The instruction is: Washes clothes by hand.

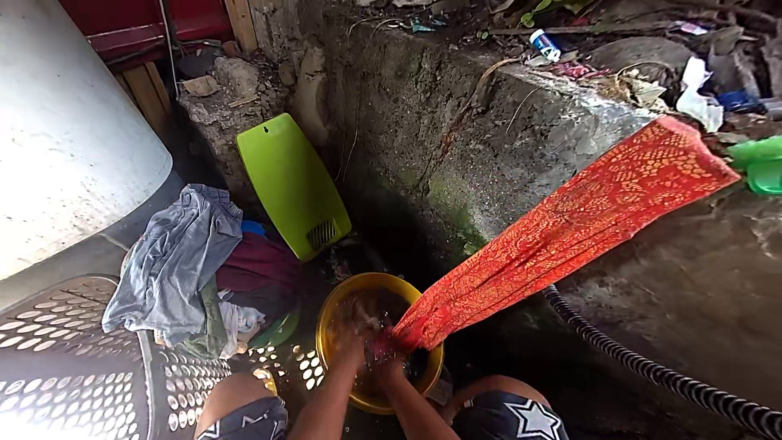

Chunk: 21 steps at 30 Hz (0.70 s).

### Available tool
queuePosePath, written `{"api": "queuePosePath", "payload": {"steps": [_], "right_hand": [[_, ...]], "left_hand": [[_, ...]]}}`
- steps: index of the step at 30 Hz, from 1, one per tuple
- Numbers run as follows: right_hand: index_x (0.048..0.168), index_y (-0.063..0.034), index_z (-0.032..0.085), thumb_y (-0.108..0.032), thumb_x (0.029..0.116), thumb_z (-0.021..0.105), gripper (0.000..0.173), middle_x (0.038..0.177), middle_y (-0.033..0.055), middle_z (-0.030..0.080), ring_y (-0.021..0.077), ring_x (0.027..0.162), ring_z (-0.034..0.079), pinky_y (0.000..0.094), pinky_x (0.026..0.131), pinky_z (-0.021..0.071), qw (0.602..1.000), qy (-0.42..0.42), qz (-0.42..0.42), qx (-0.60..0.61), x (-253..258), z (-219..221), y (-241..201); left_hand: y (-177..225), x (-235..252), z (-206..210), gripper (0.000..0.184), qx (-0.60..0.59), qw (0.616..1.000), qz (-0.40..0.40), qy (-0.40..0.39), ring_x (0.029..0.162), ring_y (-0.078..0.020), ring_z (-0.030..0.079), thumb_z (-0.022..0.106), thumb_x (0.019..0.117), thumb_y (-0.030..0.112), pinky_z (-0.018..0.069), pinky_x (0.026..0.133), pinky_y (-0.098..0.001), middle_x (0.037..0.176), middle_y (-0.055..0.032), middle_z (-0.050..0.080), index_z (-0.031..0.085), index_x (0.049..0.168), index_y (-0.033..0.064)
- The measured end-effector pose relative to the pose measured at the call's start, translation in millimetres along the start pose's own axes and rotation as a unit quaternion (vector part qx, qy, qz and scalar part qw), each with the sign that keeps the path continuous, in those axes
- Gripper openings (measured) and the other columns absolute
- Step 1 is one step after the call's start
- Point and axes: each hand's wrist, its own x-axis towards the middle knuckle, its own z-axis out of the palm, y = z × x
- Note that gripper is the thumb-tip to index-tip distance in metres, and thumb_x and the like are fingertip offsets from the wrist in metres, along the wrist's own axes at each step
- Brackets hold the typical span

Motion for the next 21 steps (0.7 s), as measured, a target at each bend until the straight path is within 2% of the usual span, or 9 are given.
{"api": "queuePosePath", "payload": {"steps": [3,7,9,11,13,15,17,19,21], "right_hand": [[0.15,0.0073,0.043,-0.019,0.1059,0.052,0.052,0.158,0.0297,0.038,0.048,0.148,0.034,0.0651,0.118,0.0278,1.0,-0.018,0.0,0.005,4,-7,2],[0.124,0.0022,0.068,-0.011,0.09,0.072,0.037,0.126,0.0271,0.065,0.0426,0.12,0.062,0.0632,0.099,0.0483,0.982,0.037,-0.167,0.083,25,-61,10],[0.112,0.0058,0.07,0.005,0.0847,0.067,0.027,0.109,0.0219,0.069,0.0311,0.102,0.066,0.0489,0.092,0.0535,0.908,0.127,-0.249,0.312,7,-87,6],[0.115,0.0066,0.066,0.004,0.0913,0.06,0.025,0.108,0.0186,0.067,0.0221,0.095,0.065,0.0377,0.084,0.055,0.777,0.21,-0.21,0.555,1,-81,-3],[0.142,0.0037,0.052,-0.013,0.1057,0.053,0.04,0.141,0.0214,0.056,0.0251,0.126,0.056,0.0425,0.107,0.0449,0.693,0.189,-0.178,0.673,20,-66,-1],[0.146,0.0005,0.045,-0.024,0.1102,0.044,0.043,0.138,0.0171,0.057,0.0178,0.12,0.057,0.0364,0.103,0.0473,0.645,0.142,-0.171,0.731,30,-52,1],[0.127,0.0018,0.052,-0.018,0.112,0.036,0.029,0.106,0.008,0.065,0.003,0.088,0.062,0.019,0.078,0.053,0.636,0.133,-0.157,0.744,14,-54,-5],[0.132,0.0097,0.049,-0.007,0.1107,0.032,0.031,0.115,0.0127,0.061,0.0032,0.099,0.058,0.0153,0.088,0.0471,0.705,0.145,-0.155,0.676,-4,-57,-11],[0.145,0.0115,0.042,-0.009,0.111,0.035,0.041,0.141,0.0246,0.055,0.0201,0.127,0.056,0.0311,0.11,0.0435,0.755,0.17,-0.146,0.617,-8,-47,-17]], "left_hand": [[12,-3,22,0.044,-0.031,0.992,-0.1,-0.066,0.145,-0.0445,0.041,0.056,0.1034,0.015,0.0366,0.117,-0.0577,0.157,-0.026,0.043,0.055,0.142,-0.006],[-3,11,29,0.048,-0.209,0.966,-0.154,-0.015,0.146,-0.0384,0.043,0.05,0.1086,0.024,0.0336,0.12,-0.0526,0.153,-0.0256,0.048,0.049,0.146,-0.0062],[-10,14,23,0.046,-0.25,0.959,-0.108,0.074,0.139,-0.0407,0.05,0.053,0.1066,0.024,0.0384,0.116,-0.0554,0.146,-0.0276,0.054,0.054,0.143,-0.0052],[-5,-4,4,0.044,-0.298,0.941,-0.093,0.132,0.131,-0.0413,0.056,0.062,0.1018,0.022,0.0432,0.111,-0.0583,0.139,-0.0267,0.06,0.059,0.14,0.0],[22,-37,-22,0.05,-0.307,0.926,-0.094,0.197,0.127,-0.0414,0.06,0.07,0.0963,0.026,0.0453,0.107,-0.0604,0.134,-0.0254,0.063,0.06,0.14,0.0031],[50,-71,-21,0.045,-0.307,0.911,-0.01,0.274,0.125,-0.0385,0.061,0.07,0.0953,0.027,0.0468,0.107,-0.0582,0.132,-0.0231,0.065,0.065,0.133,0.0014],[68,-84,2,0.036,-0.259,0.88,0.087,0.389,0.112,-0.0395,0.067,0.069,0.09,0.026,0.0534,0.095,-0.0585,0.117,-0.0215,0.071,0.075,0.114,0.0002],[67,-71,18,0.031,-0.214,0.841,0.099,0.487,0.093,-0.0395,0.073,0.067,0.0871,0.029,0.0577,0.08,-0.0581,0.097,-0.0196,0.074,0.078,0.095,0.0015],[51,-55,-1,0.037,-0.262,0.878,-0.02,0.4,0.109,-0.0447,0.069,0.06,0.1001,0.028,0.0509,0.096,-0.0621,0.112,-0.0265,0.073,0.075,0.114,-0.0023]]}}
